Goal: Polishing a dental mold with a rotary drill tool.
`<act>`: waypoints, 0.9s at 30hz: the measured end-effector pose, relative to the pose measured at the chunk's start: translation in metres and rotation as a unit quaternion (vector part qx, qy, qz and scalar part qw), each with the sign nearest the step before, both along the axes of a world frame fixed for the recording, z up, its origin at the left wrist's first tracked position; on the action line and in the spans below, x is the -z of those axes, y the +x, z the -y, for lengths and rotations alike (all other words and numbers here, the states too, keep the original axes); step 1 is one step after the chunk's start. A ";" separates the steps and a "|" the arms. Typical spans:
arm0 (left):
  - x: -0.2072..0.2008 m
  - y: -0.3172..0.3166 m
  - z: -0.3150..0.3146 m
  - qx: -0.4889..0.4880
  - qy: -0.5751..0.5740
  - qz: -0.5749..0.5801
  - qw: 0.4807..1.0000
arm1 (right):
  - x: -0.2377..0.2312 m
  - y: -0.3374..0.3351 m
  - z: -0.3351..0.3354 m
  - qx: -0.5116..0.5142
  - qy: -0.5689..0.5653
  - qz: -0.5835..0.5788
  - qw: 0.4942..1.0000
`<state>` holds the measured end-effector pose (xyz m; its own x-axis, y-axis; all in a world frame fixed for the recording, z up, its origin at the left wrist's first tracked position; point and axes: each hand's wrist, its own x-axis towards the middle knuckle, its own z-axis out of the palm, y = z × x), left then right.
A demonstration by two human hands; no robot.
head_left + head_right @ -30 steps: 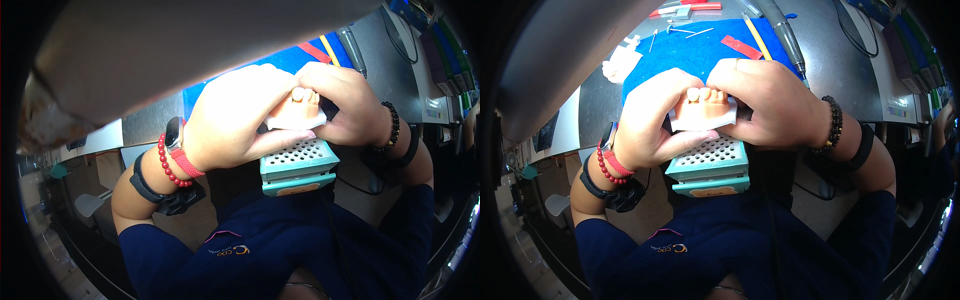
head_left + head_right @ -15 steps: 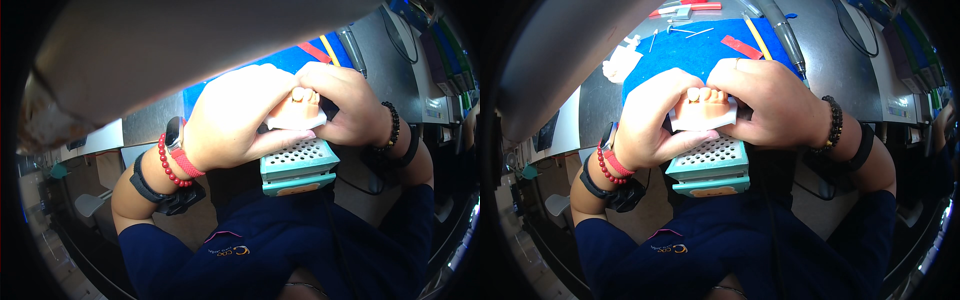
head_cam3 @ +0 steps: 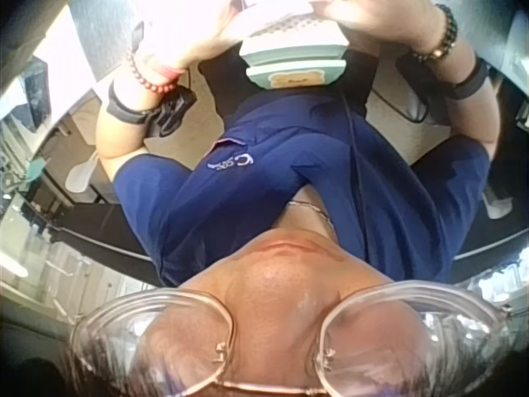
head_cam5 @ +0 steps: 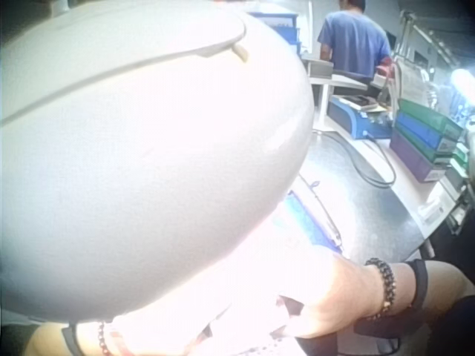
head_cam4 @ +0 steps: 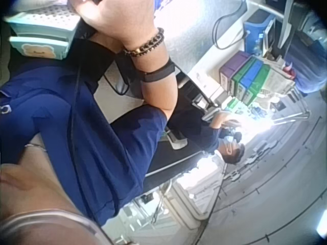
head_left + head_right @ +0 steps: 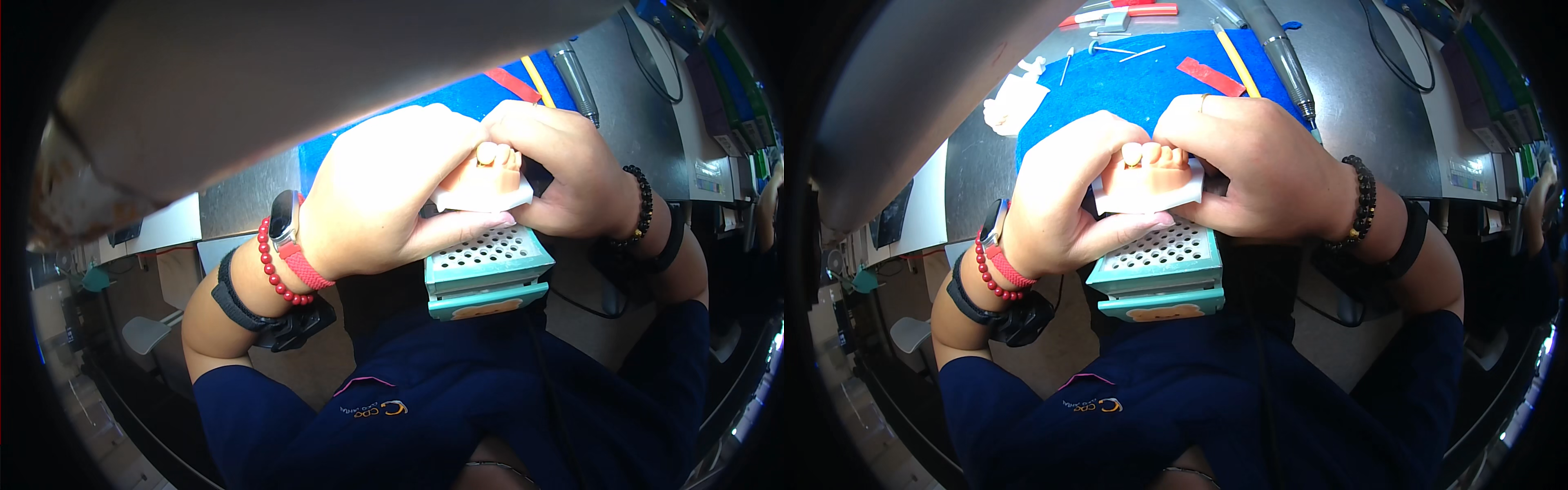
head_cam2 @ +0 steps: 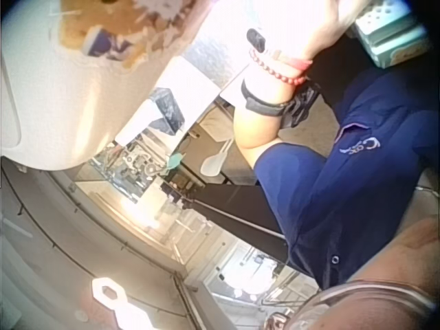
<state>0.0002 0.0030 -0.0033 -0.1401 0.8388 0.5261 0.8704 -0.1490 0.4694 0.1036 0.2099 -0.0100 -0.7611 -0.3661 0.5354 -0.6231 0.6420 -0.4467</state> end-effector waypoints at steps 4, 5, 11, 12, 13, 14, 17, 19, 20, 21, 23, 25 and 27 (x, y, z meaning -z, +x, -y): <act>0.000 0.000 0.000 -0.001 0.003 0.002 1.000 | 0.000 0.001 0.000 0.004 -0.002 0.008 1.000; 0.000 0.000 0.000 0.000 0.003 0.001 1.000 | 0.000 0.001 0.000 0.005 -0.002 0.009 1.000; 0.000 0.000 -0.001 0.000 0.002 0.000 1.000 | 0.000 0.001 0.000 0.005 -0.003 0.016 1.000; 0.000 0.000 0.000 0.000 0.000 0.001 1.000 | -0.001 0.000 0.000 0.002 0.005 0.007 1.000; -0.001 0.000 0.000 -0.001 0.000 0.000 1.000 | -0.002 0.000 0.000 -0.001 0.013 -0.002 1.000; -0.001 0.000 0.000 -0.002 0.000 0.000 1.000 | -0.001 0.000 0.000 -0.002 0.013 -0.003 1.000; 0.000 0.001 0.000 -0.006 0.000 0.001 1.000 | 0.000 0.001 0.000 0.001 -0.004 0.002 1.000; 0.001 0.000 0.000 -0.008 0.001 0.001 1.000 | 0.000 0.000 0.000 0.000 0.000 0.006 1.000; 0.001 0.000 0.000 -0.005 0.003 -0.001 1.000 | 0.000 0.000 0.000 0.001 0.000 0.005 1.000; 0.001 0.000 0.000 -0.002 0.005 -0.001 1.000 | 0.000 0.000 0.000 0.000 -0.001 0.004 1.000; 0.002 0.000 0.000 -0.004 0.012 -0.005 1.000 | 0.000 0.000 0.000 0.000 -0.003 0.003 1.000; 0.002 0.000 -0.001 -0.005 0.019 -0.011 1.000 | 0.000 0.000 0.000 -0.001 0.008 -0.009 1.000; 0.001 -0.001 -0.001 0.002 0.010 -0.002 1.000 | 0.000 0.000 0.000 0.000 0.003 -0.006 1.000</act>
